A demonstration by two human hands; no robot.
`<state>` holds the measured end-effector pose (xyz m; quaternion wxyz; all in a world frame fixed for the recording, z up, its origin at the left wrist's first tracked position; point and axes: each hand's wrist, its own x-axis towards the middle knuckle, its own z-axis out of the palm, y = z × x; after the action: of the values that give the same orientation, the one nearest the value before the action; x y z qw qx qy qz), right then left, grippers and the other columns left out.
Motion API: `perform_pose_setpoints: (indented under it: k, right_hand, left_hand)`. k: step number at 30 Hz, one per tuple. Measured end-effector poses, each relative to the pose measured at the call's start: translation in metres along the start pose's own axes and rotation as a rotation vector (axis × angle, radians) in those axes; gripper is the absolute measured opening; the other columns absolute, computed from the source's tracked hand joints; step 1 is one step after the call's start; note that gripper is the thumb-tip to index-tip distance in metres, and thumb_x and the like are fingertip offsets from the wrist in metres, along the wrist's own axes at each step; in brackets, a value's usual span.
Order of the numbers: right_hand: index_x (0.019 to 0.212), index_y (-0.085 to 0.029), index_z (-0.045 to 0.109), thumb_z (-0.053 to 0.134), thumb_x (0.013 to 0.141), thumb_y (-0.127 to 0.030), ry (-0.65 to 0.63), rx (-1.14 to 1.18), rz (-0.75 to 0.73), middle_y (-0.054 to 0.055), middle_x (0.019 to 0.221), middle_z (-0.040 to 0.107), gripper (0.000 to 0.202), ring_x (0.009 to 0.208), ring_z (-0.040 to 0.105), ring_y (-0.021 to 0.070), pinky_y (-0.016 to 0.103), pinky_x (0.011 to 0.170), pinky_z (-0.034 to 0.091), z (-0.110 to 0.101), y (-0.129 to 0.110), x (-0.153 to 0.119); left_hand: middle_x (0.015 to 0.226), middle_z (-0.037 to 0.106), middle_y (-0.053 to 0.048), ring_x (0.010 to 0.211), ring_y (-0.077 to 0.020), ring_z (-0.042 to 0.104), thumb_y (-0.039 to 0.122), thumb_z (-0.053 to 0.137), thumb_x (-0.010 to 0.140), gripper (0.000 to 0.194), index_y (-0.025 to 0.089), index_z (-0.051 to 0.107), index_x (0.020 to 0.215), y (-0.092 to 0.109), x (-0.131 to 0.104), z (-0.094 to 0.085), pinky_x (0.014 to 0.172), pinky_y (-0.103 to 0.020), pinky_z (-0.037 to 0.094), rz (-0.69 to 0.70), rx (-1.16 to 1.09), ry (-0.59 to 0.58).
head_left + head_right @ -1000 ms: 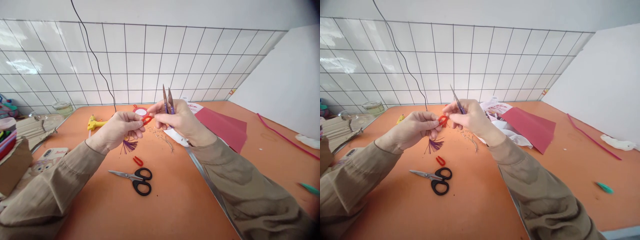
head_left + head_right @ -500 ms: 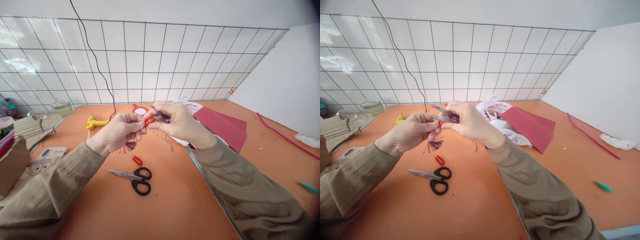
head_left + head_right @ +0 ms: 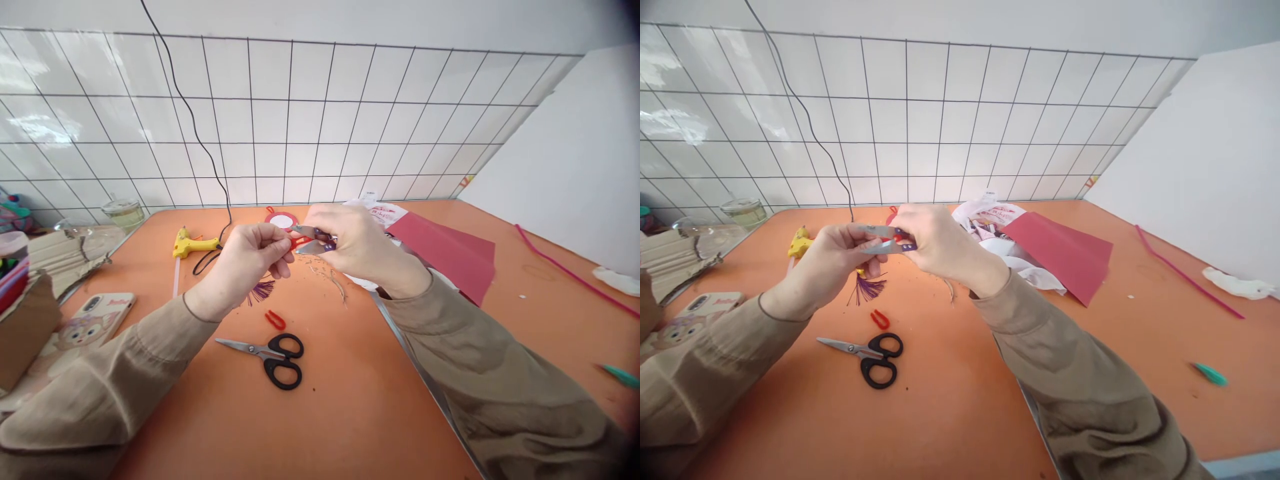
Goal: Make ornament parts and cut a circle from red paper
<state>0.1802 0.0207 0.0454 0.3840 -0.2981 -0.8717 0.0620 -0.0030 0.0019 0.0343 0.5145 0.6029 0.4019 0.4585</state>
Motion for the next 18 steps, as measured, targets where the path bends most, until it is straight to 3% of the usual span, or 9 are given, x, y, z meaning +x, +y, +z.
perform_pose_setpoints:
  k: [5,10,18]
  right_hand:
    - [0.066,-0.024,0.057,0.06,0.084,-0.021,0.013,-0.012,0.004,0.003,0.067,0.056,0.019,0.059,0.046,0.0166,0.032,0.056,0.034,0.002,0.004,0.0]
    - [0.066,-0.025,0.06,0.065,0.083,-0.025,0.011,0.018,0.046,0.003,0.068,0.056,0.018,0.061,0.048,0.0176,0.033,0.057,0.035,0.0,0.003,0.0]
    - [0.068,-0.024,0.064,0.068,0.08,-0.023,0.015,0.09,0.084,0.002,0.068,0.054,0.012,0.058,0.043,0.0155,0.033,0.055,0.034,0.0,0.0,-0.001]
  left_hand:
    - [0.065,0.064,-0.002,0.049,-0.0082,0.058,0.023,0.059,0.089,0.021,0.012,0.064,0.071,-0.002,-0.001,0.001,0.049,-0.02,0.047,-0.023,-0.002,-0.017]
    - [0.065,0.065,-0.002,0.051,-0.01,0.06,0.023,0.067,0.08,0.012,0.014,0.065,0.073,-0.008,0.003,-0.006,0.05,-0.021,0.048,0.016,0.043,-0.116]
    - [0.062,0.062,-0.001,0.056,-0.0122,0.059,0.024,0.059,0.085,0.016,0.016,0.069,0.076,-0.007,0.004,-0.014,0.054,-0.023,0.047,0.301,0.508,-0.014]
